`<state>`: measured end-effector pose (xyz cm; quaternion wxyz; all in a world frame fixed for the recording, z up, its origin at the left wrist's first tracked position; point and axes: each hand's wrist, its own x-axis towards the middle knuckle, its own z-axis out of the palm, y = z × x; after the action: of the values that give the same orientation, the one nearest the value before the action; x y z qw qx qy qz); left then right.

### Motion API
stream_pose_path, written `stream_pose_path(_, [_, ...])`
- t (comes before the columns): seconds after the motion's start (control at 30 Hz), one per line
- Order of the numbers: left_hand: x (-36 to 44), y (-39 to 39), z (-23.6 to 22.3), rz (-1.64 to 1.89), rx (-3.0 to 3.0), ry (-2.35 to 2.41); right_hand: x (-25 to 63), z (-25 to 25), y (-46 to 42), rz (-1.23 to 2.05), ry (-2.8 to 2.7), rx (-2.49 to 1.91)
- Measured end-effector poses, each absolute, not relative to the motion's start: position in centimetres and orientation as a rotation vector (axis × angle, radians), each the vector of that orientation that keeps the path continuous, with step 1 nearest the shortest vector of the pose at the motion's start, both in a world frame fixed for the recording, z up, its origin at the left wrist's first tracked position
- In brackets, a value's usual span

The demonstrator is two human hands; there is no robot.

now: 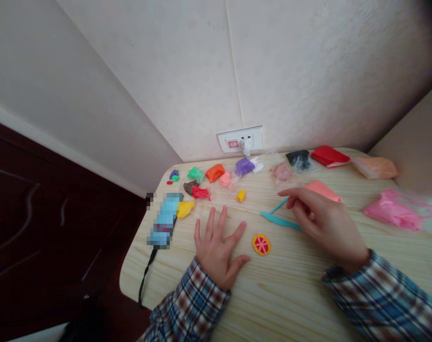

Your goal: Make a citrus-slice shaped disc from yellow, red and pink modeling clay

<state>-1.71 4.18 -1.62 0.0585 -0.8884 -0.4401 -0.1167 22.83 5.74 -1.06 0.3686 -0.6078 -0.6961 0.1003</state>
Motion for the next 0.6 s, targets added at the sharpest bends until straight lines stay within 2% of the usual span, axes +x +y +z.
stream_pose_path(0.6, [-2.35,4.99,-1.02,-0.253,-2.757,-1.149,22.7,-0.66,5.78,0.239,-1.809,-1.553])
